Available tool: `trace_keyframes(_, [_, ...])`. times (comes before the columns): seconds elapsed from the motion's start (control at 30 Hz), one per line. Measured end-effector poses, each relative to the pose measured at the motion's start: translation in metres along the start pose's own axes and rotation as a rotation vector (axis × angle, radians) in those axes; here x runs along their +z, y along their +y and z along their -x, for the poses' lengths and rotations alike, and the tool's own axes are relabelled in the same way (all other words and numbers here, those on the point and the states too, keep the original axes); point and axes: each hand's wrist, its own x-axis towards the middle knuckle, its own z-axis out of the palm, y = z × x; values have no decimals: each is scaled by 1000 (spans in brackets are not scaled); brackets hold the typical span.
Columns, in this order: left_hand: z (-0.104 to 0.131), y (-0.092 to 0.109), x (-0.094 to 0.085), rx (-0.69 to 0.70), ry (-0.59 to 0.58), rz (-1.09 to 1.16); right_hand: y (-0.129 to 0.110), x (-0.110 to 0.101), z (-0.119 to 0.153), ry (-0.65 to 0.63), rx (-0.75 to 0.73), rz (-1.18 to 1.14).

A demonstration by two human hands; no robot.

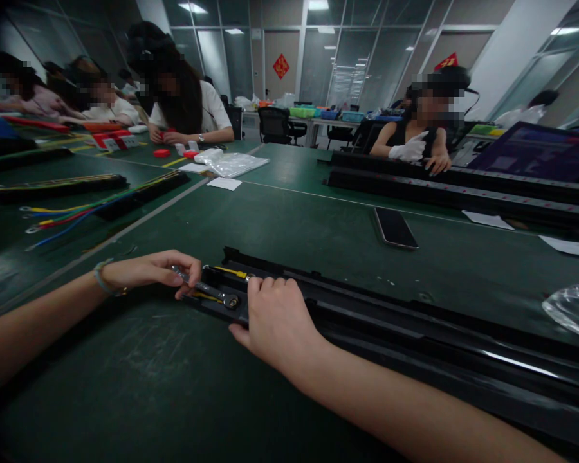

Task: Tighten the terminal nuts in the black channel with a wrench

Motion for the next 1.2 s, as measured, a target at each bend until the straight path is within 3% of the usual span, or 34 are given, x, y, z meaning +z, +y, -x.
trace_keyframes(0.23, [0,-1,0,-6,0,-4,0,3,1,34,-1,10])
trace_keyframes(0.73, [0,0,0,-14,8,9,0,-2,0,-20,2,9])
trace_keyframes(0.97, [0,6,2,-15,-51,123,1,0,0,8,-3,3])
trace_keyframes(1.2, [-1,-6,3,24,-11,320,0,0,0,14,1,3])
